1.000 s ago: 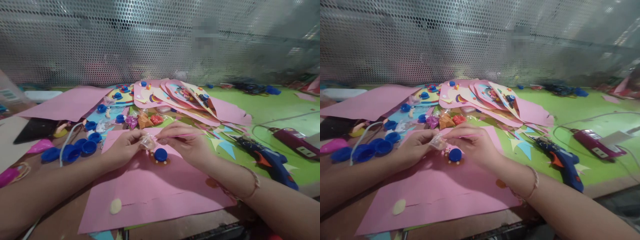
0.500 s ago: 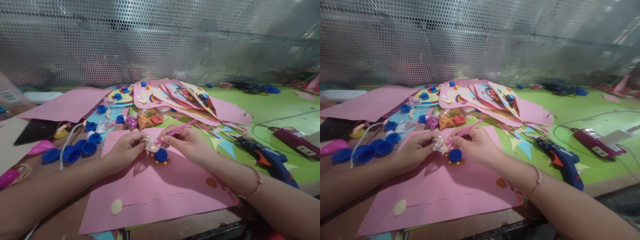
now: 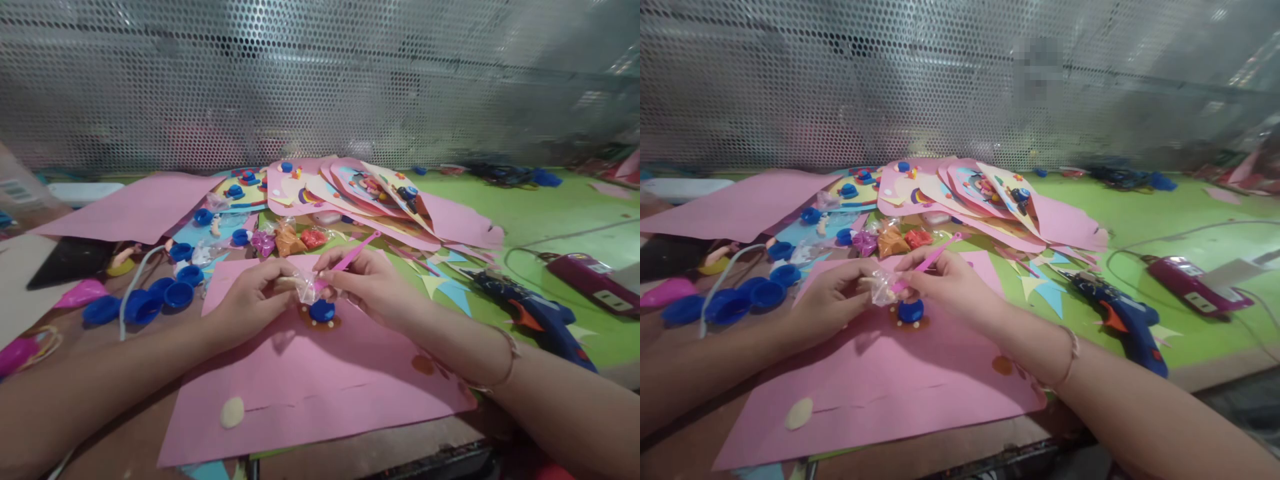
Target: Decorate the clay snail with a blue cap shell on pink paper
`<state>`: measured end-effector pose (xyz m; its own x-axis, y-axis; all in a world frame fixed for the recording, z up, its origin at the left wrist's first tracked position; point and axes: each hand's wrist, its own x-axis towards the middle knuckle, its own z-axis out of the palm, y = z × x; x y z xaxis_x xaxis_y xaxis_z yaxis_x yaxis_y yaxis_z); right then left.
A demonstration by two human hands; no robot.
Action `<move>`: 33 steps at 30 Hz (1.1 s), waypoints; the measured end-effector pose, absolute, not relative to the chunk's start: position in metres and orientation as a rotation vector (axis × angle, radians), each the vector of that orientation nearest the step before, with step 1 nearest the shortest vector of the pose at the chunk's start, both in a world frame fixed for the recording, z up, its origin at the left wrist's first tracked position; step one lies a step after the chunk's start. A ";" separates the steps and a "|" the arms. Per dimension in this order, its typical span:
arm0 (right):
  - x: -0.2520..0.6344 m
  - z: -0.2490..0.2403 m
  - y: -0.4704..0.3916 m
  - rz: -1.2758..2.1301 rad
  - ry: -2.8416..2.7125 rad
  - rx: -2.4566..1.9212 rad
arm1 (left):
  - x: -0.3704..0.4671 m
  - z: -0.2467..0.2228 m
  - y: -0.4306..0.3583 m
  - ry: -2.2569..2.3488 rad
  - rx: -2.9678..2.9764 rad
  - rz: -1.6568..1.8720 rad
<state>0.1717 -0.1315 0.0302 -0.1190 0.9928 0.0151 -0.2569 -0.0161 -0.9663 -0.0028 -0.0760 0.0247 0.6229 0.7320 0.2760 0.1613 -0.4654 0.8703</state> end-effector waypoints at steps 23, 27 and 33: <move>0.176 0.035 -0.130 1.662 -0.880 -0.908 | -0.004 0.024 -0.075 0.752 2.055 0.790; 0.177 0.037 -0.130 1.668 -0.861 -0.883 | -0.003 0.022 -0.076 0.784 2.007 0.812; 0.180 0.038 -0.127 1.577 -0.785 -0.932 | -0.002 0.029 -0.072 0.991 1.772 1.007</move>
